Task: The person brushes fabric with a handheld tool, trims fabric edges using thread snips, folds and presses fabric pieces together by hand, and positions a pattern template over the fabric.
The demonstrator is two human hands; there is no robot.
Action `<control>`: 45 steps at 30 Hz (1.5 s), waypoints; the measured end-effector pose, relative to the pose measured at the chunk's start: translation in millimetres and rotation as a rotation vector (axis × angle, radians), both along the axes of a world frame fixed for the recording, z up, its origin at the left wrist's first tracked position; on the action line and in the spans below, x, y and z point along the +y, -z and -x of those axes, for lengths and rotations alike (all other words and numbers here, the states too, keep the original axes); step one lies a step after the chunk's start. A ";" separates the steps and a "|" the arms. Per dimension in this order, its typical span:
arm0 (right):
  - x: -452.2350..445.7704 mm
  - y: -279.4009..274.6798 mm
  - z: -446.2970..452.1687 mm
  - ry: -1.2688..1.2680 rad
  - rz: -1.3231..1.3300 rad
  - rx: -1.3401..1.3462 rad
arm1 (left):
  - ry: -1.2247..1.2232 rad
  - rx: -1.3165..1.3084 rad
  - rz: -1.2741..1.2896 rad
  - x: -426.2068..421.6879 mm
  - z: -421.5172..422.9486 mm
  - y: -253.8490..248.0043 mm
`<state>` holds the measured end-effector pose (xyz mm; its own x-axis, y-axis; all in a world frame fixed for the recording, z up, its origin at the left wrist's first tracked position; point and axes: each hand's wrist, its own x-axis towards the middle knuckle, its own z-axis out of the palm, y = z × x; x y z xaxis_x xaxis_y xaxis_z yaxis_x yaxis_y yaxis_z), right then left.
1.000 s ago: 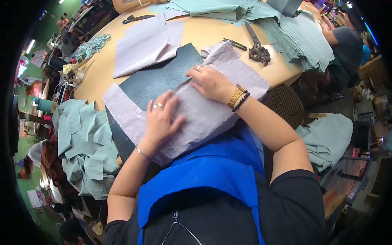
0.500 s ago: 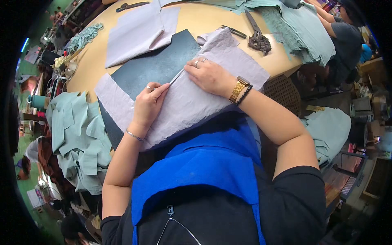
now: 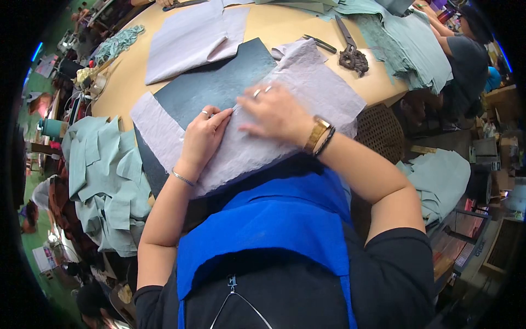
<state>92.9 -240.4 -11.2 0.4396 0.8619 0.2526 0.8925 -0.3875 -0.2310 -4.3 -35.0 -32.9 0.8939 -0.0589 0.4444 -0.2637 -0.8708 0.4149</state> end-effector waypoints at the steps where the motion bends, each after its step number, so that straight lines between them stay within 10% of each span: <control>1: 5.2 -0.3 13.9 -0.049 -0.036 0.015 | 0.000 0.013 0.005 0.4 1.2 -1.4; 45: 50.5 -12.4 66.1 -0.093 0.159 0.017 | 0.089 0.235 -0.427 79.2 51.3 -42.9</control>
<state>26.8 -190.0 1.2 0.3595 0.9274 0.1032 0.9225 -0.3366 -0.1887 -55.6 44.2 10.0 0.9502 -0.2725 0.1513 -0.2869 -0.9544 0.0828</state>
